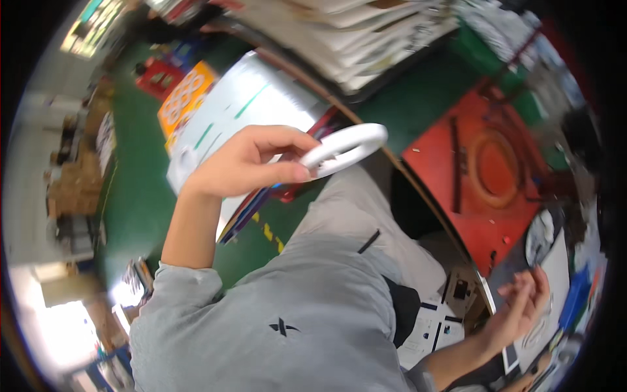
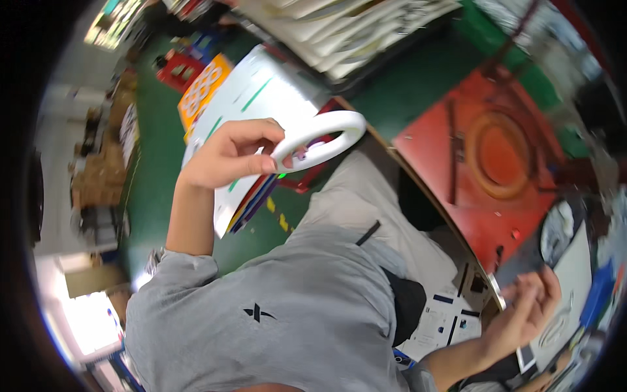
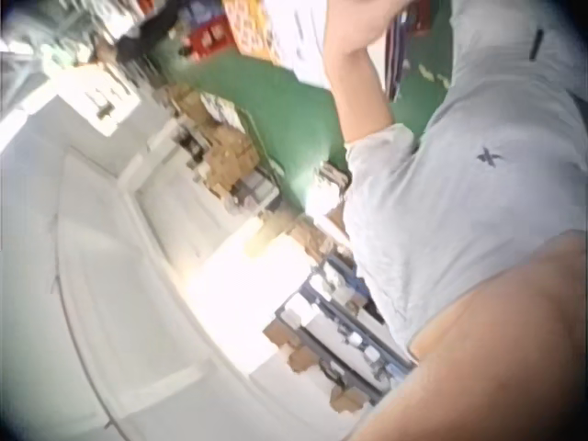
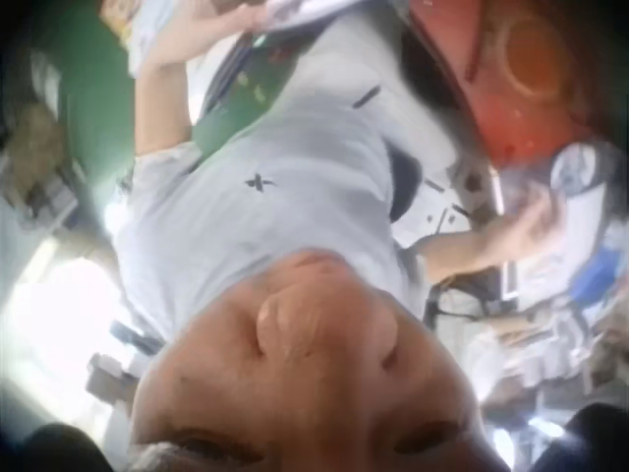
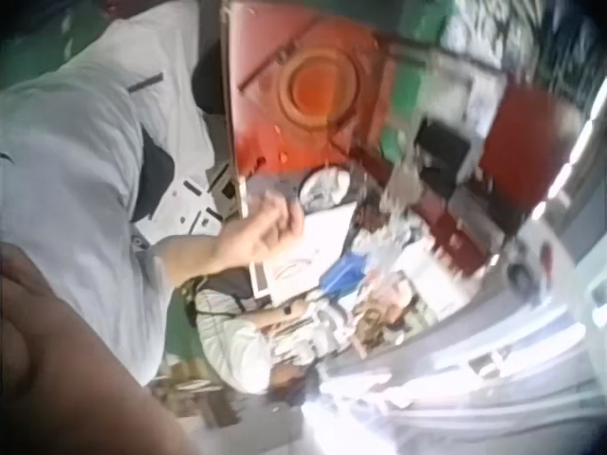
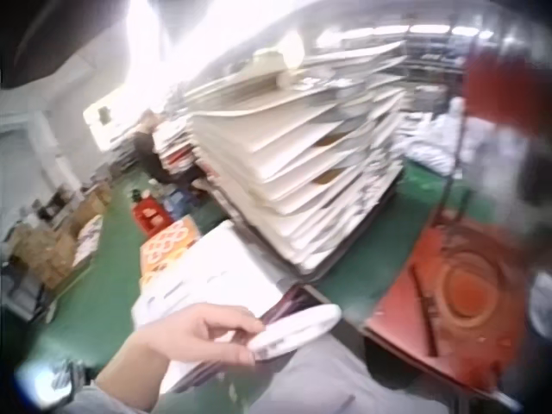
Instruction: Apply grease to a circular frame and use a press to assemble an electronic component.
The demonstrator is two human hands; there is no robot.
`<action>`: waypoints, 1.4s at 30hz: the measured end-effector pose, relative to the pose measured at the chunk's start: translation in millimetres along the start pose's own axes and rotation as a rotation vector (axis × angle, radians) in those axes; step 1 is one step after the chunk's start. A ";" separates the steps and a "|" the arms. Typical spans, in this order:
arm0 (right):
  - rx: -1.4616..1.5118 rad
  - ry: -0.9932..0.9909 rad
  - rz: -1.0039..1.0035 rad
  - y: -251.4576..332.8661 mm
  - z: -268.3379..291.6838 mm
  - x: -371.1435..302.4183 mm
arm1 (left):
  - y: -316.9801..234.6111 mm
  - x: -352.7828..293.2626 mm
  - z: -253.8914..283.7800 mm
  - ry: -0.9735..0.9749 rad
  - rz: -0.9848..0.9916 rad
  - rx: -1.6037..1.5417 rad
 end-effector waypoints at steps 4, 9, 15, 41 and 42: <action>0.031 0.095 0.024 13.1 -42.4 -9.5 | -26.8 75.3 -60.6 -0.007 -0.581 0.516; -0.026 0.064 -0.034 13.1 -63.8 -14.5 | -14.4 153.1 -133.0 -0.136 -0.922 0.930; -0.321 0.094 0.071 10.6 -78.7 -11.6 | -9.0 181.0 -144.7 -0.030 -0.781 0.844; -0.526 0.443 0.379 7.2 -145.0 -37.4 | -165.7 215.3 336.7 -0.929 -0.002 1.466; -0.525 0.402 0.377 6.1 -142.5 -41.2 | -160.6 219.5 322.8 -0.958 -0.032 1.456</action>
Point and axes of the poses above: each hand's wrist, its own x-axis towards the middle knuckle, its own z-axis out of the back of the hand, y = z × x, the point moved 1 cm from there along x, towards the middle knuckle, and after that the axes turned 5 degrees about x, right-handed, at the moved point
